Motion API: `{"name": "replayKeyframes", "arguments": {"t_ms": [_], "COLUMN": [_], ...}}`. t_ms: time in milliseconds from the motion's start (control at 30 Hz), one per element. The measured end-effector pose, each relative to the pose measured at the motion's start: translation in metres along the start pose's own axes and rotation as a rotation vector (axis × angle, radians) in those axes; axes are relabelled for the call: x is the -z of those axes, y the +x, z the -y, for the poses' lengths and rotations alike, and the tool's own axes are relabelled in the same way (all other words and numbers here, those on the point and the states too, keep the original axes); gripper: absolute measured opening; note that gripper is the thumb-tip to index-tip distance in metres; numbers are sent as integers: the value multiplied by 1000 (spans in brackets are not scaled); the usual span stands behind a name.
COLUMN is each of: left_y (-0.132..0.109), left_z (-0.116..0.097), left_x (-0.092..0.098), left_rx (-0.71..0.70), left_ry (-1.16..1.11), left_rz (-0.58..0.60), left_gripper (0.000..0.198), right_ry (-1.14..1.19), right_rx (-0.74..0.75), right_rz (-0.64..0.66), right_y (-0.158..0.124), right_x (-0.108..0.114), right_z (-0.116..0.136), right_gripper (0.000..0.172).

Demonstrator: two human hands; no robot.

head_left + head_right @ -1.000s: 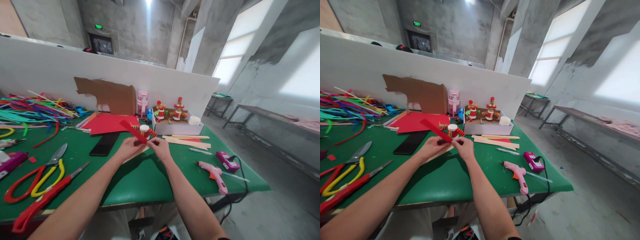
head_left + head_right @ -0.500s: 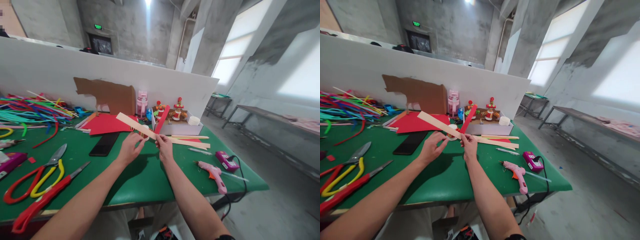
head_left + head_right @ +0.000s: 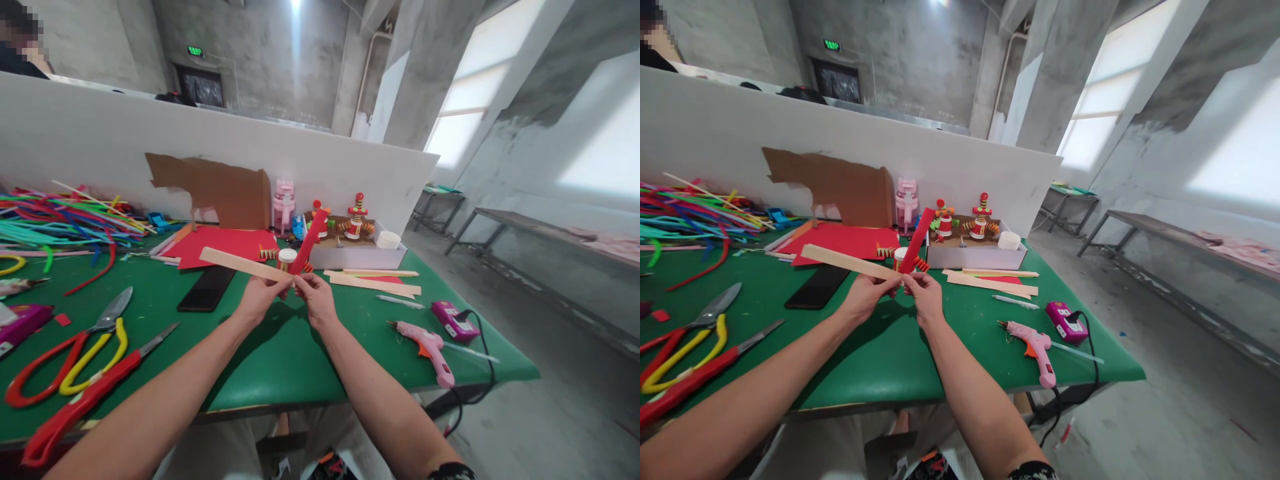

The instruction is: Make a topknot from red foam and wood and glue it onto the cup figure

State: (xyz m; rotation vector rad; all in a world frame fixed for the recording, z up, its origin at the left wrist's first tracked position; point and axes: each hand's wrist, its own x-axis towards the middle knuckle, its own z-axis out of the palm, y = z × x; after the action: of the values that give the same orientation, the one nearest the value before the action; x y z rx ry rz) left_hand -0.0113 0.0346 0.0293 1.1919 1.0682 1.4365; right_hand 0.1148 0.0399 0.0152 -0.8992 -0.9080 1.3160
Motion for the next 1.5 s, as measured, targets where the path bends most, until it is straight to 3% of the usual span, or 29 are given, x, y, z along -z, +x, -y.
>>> {"name": "replayKeyframes", "arguments": {"t_ms": [233,567,733,867,1067,1200,1300,1400,1500], "left_y": [1,3,8,35,85,93,96,101,108], "left_z": [-4,0,-4,-17,-28,-25,-34,-53,-70], "left_x": [5,6,12,20,17,12,14,23,30], "left_rx": [176,211,160,140,132,119,56,-10,-61], "left_ry": [-81,-120,-243,-276,-97,0,91,192,437], "left_rz": [32,65,-65,-166,-300,-351,-380,-349,-229], "left_gripper": [44,47,41,25,12,13,14,12,12], "right_ry": [-80,-136,-128,-117,-260,-297,-300,-267,-212], "right_rx": [9,68,85,157,170,178,180,162,126], "right_rz": [-8,-41,-19,19,-74,-75,-60,-63,-76], "right_y": [4,5,5,2,7,10,11,12,13], "right_x": [7,7,5,2,7,9,8,7,6], "right_z": [2,3,7,10,2,-5,-8,-9,-9], "right_gripper": [30,30,37,43,43,39,33,31,32]}}
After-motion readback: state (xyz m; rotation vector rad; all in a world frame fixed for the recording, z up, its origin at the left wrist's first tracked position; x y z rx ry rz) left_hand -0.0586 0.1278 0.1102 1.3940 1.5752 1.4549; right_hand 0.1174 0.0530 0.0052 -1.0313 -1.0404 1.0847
